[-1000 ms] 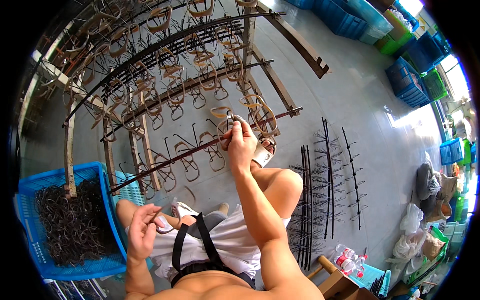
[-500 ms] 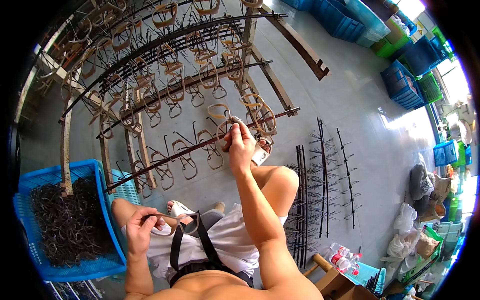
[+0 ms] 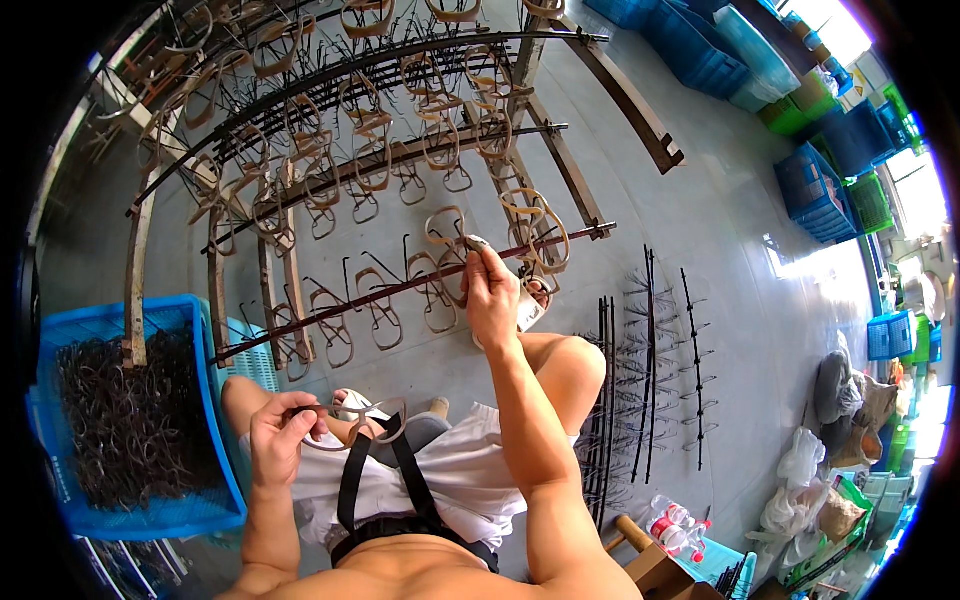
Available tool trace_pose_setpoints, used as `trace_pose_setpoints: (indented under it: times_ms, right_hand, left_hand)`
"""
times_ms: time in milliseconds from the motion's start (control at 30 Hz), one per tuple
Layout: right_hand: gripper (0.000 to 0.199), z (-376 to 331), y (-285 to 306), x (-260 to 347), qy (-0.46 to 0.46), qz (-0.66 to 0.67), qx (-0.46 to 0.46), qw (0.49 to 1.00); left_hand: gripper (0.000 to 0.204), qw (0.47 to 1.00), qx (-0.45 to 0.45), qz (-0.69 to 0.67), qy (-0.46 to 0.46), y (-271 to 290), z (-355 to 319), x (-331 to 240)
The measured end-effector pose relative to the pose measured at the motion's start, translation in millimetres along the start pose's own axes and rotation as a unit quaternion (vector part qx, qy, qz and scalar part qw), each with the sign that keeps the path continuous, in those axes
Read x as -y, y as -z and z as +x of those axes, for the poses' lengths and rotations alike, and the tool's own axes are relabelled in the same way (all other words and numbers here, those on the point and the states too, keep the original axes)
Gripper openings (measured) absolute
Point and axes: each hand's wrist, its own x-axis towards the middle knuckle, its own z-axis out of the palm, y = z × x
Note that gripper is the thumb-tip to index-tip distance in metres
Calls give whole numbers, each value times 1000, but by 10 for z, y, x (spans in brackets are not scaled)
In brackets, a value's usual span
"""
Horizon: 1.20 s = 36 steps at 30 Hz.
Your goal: The person repeatedly picks metal hooks from a blue basket and hangs them onto a multi-tiered metal rack. The person works one at a time, filling the rack's horizontal bars with hooks.
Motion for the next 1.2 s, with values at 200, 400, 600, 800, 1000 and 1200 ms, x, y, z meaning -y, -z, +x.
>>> trace_pose_setpoints:
  times_ms: [200,400,600,800,1000,1200]
  right_hand:
    - [16,1,-53,-33,17,12,-47,999]
    - [16,13,-37,-67,151,-262,-140,943]
    - [26,-708,-273,644,272,-35,365,890]
    - [12,-681,-360,529,-41,150,176,972]
    - [16,-268,-763,40,1,42,-106,993]
    - [20,-228,-803,113,-82,157,-87,980]
  left_hand:
    - [17,1000,19,-24,-6,-88,15,-93]
    - [17,998,-9,-41,-40,1,5,-69]
    - [19,986,32,-164,-9,31,89,-59]
    - [33,979,-100,22,-179,242,166,-149]
    - [27,902,-387,155,-114,1719,21,175]
    - [38,612,-544,546,174,3931,-244,1266]
